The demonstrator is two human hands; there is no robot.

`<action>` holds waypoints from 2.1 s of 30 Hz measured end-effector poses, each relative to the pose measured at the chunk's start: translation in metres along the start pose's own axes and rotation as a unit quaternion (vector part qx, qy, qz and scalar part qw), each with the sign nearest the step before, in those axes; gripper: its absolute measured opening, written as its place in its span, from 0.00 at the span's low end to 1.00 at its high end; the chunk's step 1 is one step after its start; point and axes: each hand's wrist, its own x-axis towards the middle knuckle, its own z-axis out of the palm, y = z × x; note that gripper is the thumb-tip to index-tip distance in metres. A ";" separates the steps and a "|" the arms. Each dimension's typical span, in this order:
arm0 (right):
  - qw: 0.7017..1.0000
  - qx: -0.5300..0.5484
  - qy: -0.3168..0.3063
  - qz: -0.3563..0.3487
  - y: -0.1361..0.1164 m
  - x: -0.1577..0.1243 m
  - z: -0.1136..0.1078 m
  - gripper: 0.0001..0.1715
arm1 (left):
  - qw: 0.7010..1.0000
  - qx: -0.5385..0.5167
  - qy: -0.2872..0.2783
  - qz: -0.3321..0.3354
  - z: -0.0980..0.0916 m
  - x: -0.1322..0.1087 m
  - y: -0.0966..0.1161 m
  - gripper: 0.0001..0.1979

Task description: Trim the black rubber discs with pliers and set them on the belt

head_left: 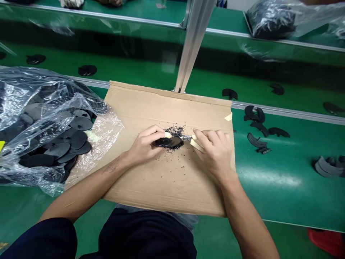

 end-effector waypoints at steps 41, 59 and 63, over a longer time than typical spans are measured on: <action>0.959 0.267 0.071 -0.066 -0.019 -0.001 0.006 0.09 | 0.961 -0.106 -0.234 -0.100 -0.024 0.033 0.002 0.10; 0.966 0.255 0.022 0.040 -0.002 -0.013 0.026 0.17 | 0.878 0.374 -0.110 -0.278 -0.076 0.169 -0.135 0.14; 0.967 0.247 -0.015 0.054 -0.008 -0.018 0.025 0.16 | 0.875 0.377 -0.157 -0.259 -0.073 0.170 -0.123 0.12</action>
